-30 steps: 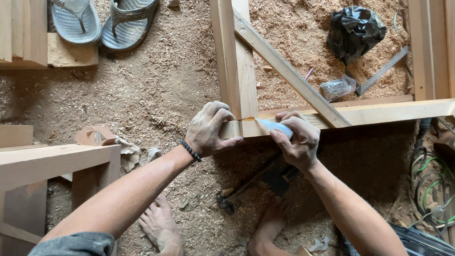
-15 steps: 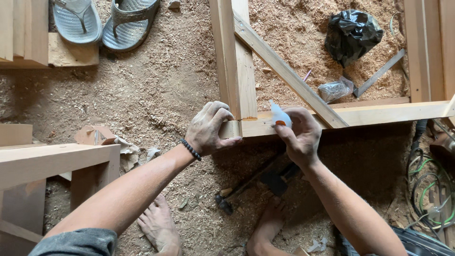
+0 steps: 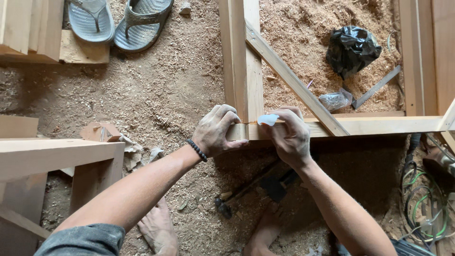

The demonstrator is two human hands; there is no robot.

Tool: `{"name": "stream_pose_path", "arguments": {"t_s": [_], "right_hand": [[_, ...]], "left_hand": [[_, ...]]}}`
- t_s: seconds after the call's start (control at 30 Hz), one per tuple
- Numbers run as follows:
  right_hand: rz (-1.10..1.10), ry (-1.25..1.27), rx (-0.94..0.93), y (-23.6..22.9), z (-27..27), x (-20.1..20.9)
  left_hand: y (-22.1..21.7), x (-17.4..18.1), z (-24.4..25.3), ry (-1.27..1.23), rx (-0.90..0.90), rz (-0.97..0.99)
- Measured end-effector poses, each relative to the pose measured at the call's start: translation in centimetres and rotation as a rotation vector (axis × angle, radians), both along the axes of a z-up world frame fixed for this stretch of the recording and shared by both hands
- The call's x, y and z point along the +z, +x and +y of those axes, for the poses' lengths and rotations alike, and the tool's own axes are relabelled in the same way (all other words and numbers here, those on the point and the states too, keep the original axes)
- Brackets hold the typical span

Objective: The person applies glue to wooden joints and uses an angle grinder to sand the frame. The person then assembles several wooden pieces to form a frame, hammering nails into the corners to secure them.

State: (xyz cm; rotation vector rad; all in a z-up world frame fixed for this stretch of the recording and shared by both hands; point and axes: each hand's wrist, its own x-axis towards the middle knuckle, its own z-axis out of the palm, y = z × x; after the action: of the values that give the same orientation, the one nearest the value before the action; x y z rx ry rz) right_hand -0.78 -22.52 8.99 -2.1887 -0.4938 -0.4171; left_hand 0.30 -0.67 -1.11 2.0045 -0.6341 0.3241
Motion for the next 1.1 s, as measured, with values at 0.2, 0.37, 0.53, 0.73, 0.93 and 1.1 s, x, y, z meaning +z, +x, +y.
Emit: {"name": "stream_pose_path", "arguments": {"t_s": [0.2, 0.37, 0.53, 0.73, 0.93, 1.1], "right_hand": [[0.000, -0.075, 0.066, -0.6, 1.5, 1.0], [-0.041, -0.094, 0.041, 0.2, 1.3, 0.1], [0.013, -0.056, 0.085, 0.4, 0.0, 1.1], [-0.036, -0.029, -0.093, 0.6, -4.3, 2.3], [0.031, 0.094, -0.137, -0.9, -4.9, -1.1], [0.103, 0.259, -0.161, -0.6, -5.1, -2.6]], "left_hand": [[-0.1, -0.1, 0.0, -0.017, 0.001, 0.005], [0.1, -0.2, 0.0, -0.013, -0.001, 0.011], [-0.3, -0.3, 0.3, 0.001, -0.008, 0.015], [-0.1, 3.1, 0.6, 0.057, 0.053, -0.113], [0.5, 6.4, -1.2, 0.271, 0.019, -0.422], [-1.5, 6.0, -2.7, 0.338, -0.050, -0.436]]}}
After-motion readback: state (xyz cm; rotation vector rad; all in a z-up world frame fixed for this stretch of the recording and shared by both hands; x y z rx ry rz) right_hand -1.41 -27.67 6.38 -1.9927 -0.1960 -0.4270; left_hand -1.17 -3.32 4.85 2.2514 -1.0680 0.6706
